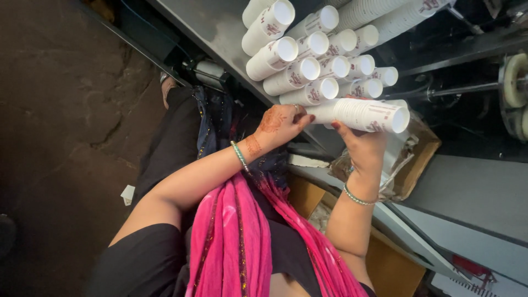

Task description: Collecting manufactured paper cups from the machine and stacking or packaging them into plastic sleeves.

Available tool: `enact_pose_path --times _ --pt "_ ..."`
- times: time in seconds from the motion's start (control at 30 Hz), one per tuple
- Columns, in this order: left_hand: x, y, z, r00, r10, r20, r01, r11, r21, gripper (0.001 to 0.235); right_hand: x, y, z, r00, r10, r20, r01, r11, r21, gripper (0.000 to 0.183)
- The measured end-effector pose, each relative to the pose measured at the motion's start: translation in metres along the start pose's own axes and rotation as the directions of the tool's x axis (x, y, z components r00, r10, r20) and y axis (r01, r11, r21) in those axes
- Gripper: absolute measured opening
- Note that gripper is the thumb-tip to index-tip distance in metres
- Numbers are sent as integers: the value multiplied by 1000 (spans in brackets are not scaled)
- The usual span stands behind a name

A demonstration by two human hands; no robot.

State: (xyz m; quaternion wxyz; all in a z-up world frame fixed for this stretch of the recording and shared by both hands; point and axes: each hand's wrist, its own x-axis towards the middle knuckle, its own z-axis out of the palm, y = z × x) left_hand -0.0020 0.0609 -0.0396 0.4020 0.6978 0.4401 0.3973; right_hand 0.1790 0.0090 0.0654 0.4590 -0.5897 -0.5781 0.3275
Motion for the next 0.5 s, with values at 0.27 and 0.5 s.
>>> enact_pose_path --times 0.27,0.5 --pt "8 -6 20 991 -55 122 84 966 -245 45 -4 12 -7 1000 -15 6 15 999 36 58" --pt "8 3 22 995 -25 94 47 970 -239 41 4 7 -4 1000 3 7 -2 990 -140 44"
